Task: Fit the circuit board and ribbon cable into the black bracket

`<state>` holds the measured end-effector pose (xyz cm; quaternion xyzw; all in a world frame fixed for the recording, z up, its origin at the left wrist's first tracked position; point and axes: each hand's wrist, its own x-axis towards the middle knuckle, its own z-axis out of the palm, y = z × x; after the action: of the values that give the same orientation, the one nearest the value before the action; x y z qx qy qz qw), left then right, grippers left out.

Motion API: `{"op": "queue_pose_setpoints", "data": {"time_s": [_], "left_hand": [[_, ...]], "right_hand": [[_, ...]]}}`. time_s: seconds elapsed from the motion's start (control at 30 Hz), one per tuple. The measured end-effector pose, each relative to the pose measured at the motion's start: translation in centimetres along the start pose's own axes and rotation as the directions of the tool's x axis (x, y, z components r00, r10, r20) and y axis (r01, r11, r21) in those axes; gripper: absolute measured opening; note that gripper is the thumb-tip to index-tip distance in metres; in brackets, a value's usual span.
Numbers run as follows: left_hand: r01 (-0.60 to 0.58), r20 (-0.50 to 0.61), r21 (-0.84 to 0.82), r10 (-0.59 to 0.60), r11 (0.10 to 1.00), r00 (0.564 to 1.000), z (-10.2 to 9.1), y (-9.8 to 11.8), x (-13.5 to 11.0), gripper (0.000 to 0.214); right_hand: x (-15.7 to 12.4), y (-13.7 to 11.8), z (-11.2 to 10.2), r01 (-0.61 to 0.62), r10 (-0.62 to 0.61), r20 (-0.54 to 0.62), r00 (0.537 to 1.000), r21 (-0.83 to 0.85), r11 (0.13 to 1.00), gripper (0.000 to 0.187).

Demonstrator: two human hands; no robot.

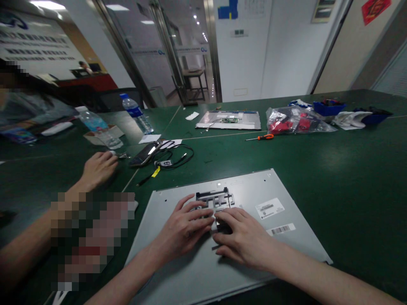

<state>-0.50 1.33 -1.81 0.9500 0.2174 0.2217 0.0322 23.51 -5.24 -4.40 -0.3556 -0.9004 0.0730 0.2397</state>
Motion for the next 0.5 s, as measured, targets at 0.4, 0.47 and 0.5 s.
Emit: {"op": "queue_pose_setpoints", "data": {"time_s": [0.4,0.47,0.5], "left_hand": [[0.006,0.040,-0.020,-0.006,1.000,0.999,-0.06,-0.15,-0.05,0.020],[0.009,0.047,-0.028,-0.008,1.000,0.999,-0.08,-0.12,-0.03,0.019],[0.010,0.051,-0.032,-0.008,0.999,0.999,-0.10,-0.10,-0.02,0.019]], "right_hand": [[0.04,-0.19,-0.04,0.001,-0.001,0.023,1.000,0.006,1.000,0.024],[0.05,-0.21,-0.10,0.000,-0.001,0.028,1.000,0.009,1.000,0.024],[0.04,-0.21,-0.12,0.000,0.000,0.031,1.000,0.011,1.000,0.025]]}}
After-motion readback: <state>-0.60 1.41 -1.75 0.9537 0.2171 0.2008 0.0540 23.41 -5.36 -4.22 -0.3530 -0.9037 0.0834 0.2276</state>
